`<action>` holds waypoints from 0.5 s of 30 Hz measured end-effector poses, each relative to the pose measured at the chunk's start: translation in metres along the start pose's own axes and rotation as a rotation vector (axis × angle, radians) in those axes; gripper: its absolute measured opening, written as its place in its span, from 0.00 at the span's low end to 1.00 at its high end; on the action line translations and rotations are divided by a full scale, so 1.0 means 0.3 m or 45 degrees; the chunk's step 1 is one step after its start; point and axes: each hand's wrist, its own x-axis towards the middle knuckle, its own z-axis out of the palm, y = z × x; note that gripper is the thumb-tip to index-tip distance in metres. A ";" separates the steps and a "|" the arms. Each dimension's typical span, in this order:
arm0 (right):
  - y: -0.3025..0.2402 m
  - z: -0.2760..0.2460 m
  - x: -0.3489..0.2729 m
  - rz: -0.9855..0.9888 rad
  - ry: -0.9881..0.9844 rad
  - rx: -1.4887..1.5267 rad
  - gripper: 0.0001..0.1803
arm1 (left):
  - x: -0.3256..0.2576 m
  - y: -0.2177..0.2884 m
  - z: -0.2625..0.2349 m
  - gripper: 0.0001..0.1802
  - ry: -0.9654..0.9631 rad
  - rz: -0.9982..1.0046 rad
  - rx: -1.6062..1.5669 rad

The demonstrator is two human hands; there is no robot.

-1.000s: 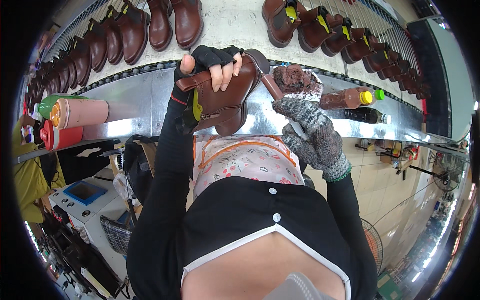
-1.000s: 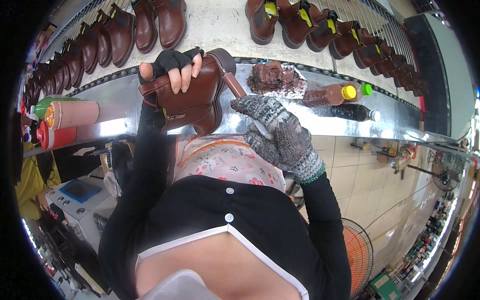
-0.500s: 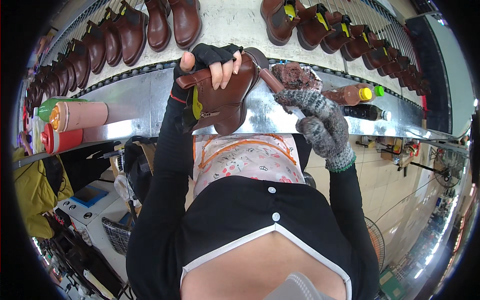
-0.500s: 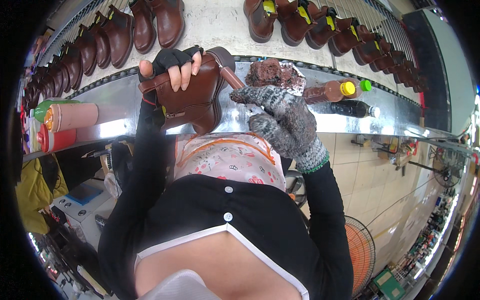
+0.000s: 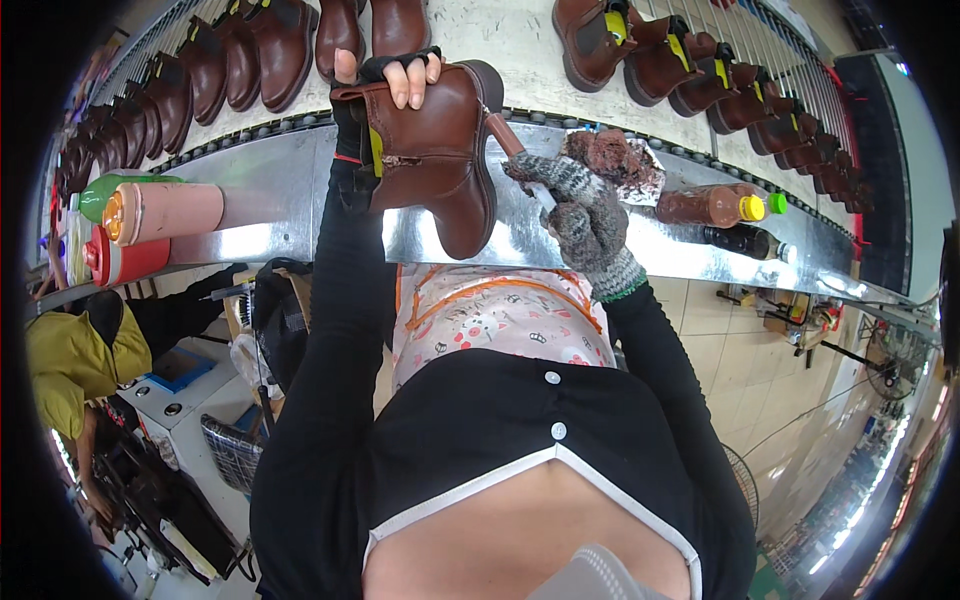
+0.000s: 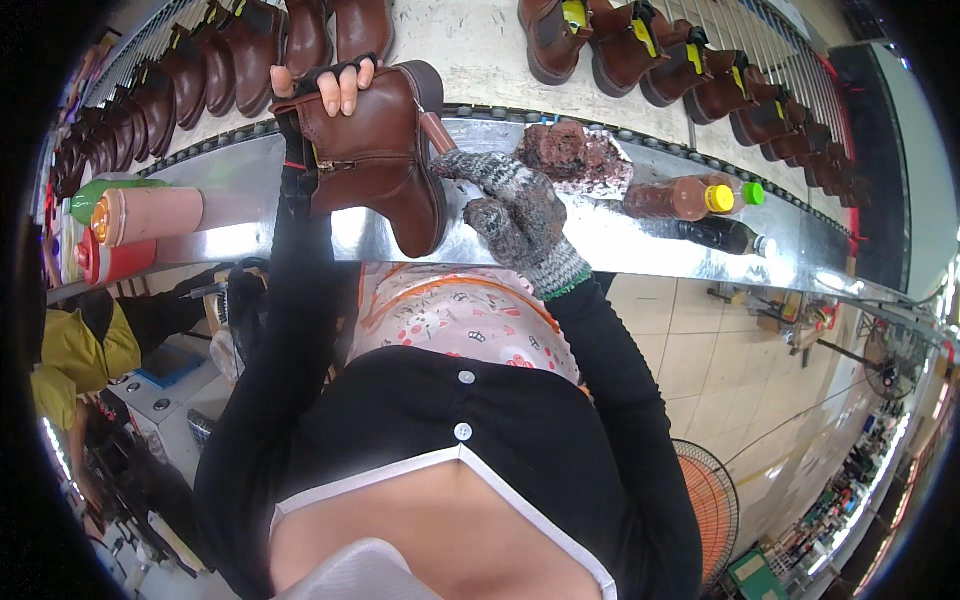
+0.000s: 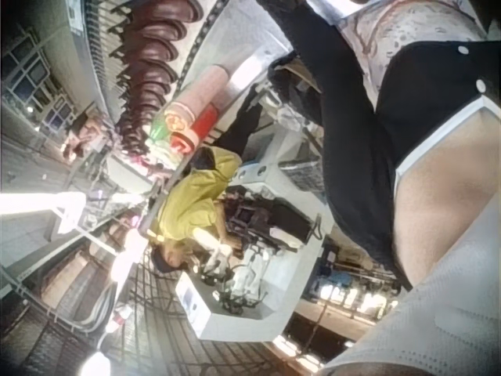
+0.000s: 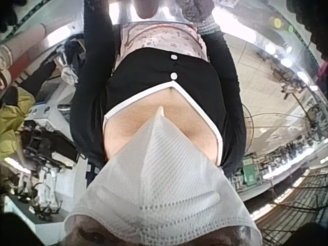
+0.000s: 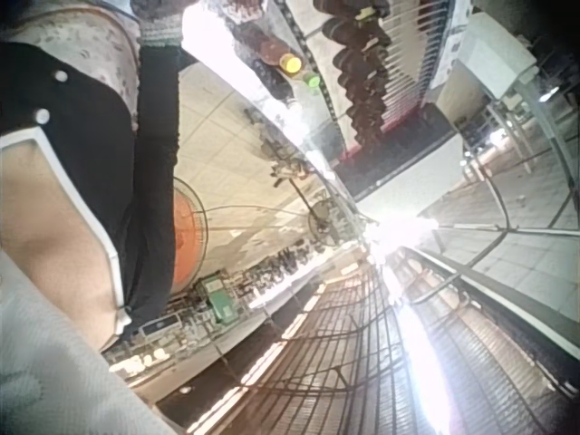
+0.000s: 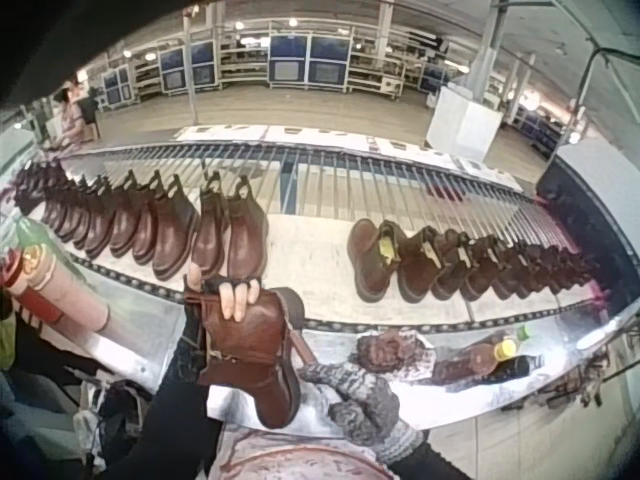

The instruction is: The person repeatedly takes boots from a conveyor track, applies adhesive along the edges and seams of each boot using an applicator tool, and returns them to the conveyor track.

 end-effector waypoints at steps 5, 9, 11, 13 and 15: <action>0.045 0.045 0.011 -0.057 0.002 0.028 0.22 | 0.004 0.054 -0.030 0.43 -0.030 -0.192 0.118; 0.072 0.071 0.014 -0.065 -0.015 0.023 0.23 | -0.002 0.100 -0.098 0.44 -0.084 -0.295 0.171; 0.077 0.080 0.011 -0.084 -0.014 0.030 0.23 | -0.011 0.115 -0.121 0.44 -0.115 -0.350 0.190; 0.069 0.087 0.006 -0.026 -0.016 0.079 0.23 | -0.021 0.126 -0.126 0.43 -0.068 -0.367 0.228; 0.085 0.096 -0.003 -0.032 -0.017 0.080 0.23 | -0.013 0.119 -0.145 0.41 -0.107 -0.289 0.166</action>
